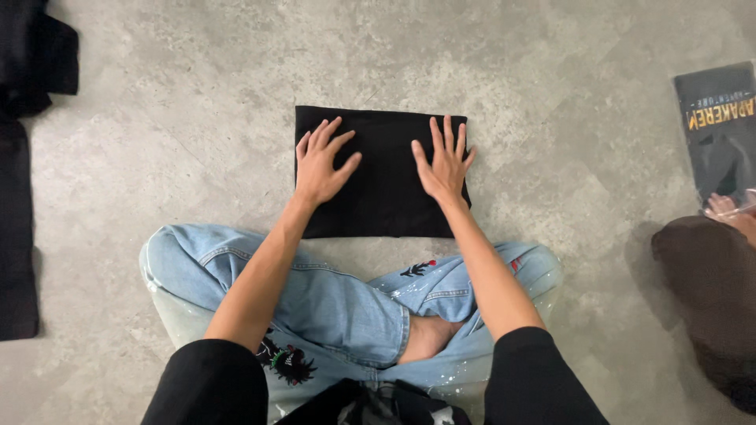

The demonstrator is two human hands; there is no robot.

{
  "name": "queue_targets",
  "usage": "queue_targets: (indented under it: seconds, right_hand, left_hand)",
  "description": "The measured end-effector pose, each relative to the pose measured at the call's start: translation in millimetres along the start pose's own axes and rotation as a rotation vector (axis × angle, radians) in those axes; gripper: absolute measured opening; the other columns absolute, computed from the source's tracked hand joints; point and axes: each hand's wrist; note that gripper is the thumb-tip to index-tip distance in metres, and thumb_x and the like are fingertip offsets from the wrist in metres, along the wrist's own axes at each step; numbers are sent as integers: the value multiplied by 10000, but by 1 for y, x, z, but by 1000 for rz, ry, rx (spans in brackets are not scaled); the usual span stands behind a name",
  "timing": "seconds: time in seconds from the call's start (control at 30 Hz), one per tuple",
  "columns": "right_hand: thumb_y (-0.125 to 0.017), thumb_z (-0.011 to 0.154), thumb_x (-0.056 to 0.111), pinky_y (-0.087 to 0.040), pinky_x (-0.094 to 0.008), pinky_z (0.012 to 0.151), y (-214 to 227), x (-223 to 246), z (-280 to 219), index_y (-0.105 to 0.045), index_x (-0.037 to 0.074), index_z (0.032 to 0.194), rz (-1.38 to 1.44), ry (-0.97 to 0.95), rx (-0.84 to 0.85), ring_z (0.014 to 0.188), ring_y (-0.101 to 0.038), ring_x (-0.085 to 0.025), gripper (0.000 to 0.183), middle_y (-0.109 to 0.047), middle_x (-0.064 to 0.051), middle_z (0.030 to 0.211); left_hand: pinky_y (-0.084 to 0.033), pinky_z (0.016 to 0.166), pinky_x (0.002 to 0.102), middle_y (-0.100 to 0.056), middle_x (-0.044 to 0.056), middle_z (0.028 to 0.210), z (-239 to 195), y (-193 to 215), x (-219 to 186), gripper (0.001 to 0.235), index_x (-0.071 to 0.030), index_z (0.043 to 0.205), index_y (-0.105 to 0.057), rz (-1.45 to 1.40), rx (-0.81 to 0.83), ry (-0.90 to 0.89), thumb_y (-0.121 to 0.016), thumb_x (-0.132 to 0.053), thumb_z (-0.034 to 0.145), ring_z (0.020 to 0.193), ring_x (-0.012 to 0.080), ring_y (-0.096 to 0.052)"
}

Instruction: The person sits on the floor and folds multiple black t-shirts by hand. They smooth the fabric, fold the sleeves and sides, and then fold the shirts into neat rectangles, placing them aside.

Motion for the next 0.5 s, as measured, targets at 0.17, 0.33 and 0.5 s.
queue_targets:
  seconds: [0.17, 0.33, 0.5]
  right_hand:
    - [-625, 1099, 384, -327, -611, 1068, -16, -51, -5, -440, 198, 1537, 145, -182, -388, 1347, -400, -386, 510, -411, -150, 1437]
    - [-774, 994, 433, -404, -545, 912, -64, -99, 27, -549, 124, 1250, 99, -237, -394, 1112, -473, -311, 460, -455, -51, 1119]
    - [-905, 759, 146, -572, -374, 816, -43, -105, 72, -633, 122, 1194, 732, -418, -130, 1048, -735, -270, 514, -723, -107, 1064]
  left_hand:
    - [-504, 907, 432, -585, 16, 1198, 14, 20, 34, 263, -226, 1212, -663, 124, -486, 149, -711, -381, 1005, 1113, 252, -611]
    - [-463, 797, 436, -547, -6, 1028, 12, 9, 63, 403, -216, 978, -665, 232, -296, 378, -814, -579, 886, 1021, 252, -563]
    - [-576, 696, 340, -778, -11, 909, 34, 17, 88, 302, -173, 1000, -717, -319, -213, 435, -846, -432, 914, 843, 168, -773]
Point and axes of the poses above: each hand's wrist, its own z-axis towards the middle knuckle, its own y-axis out of the back of the hand, x = y × z
